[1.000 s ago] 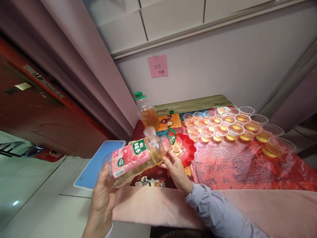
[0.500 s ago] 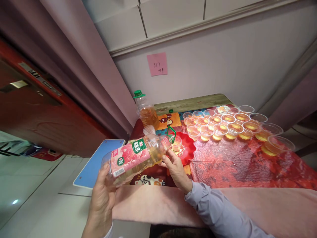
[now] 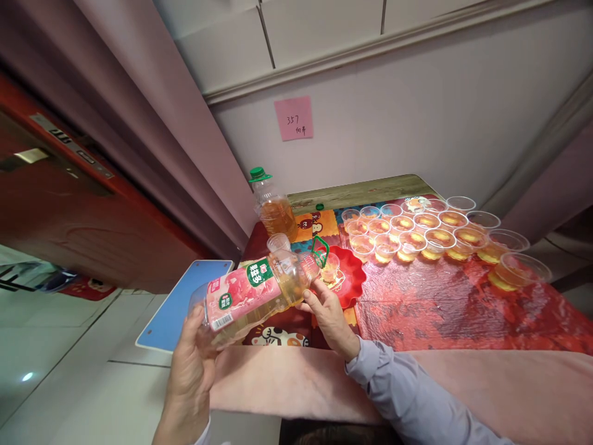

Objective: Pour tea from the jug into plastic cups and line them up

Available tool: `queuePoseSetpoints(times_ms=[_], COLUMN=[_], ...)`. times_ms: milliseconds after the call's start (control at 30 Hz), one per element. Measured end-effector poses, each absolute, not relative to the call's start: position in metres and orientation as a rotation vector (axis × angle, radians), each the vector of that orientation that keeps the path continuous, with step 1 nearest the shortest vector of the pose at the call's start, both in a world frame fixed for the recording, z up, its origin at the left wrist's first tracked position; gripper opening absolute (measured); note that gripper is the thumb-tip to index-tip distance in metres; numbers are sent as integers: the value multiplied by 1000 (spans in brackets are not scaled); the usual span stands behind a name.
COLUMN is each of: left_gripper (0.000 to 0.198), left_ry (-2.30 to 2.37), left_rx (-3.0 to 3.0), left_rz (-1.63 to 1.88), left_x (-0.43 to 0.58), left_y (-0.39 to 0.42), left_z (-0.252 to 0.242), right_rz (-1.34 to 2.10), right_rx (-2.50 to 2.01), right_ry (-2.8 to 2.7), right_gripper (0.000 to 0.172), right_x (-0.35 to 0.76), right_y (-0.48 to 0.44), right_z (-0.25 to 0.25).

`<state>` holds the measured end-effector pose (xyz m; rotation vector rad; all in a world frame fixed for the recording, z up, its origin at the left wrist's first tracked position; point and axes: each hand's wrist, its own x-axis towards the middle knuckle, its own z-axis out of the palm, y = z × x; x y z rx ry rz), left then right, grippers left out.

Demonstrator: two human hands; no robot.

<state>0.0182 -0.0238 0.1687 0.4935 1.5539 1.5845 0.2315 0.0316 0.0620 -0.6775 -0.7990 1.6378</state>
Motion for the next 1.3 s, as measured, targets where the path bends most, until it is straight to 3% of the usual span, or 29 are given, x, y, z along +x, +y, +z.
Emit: queuePoseSetpoints(times_ms=[1300], left_gripper=[69], left_ry=[1580], left_rx=[496], left_rz=[1633], left_x=[17], left_y=[-21], left_z=[167], right_rz=[1639], right_rx=[-682], right_ry=[-805], right_gripper=[65], right_x=[231], right_y=[32], right_z=[60])
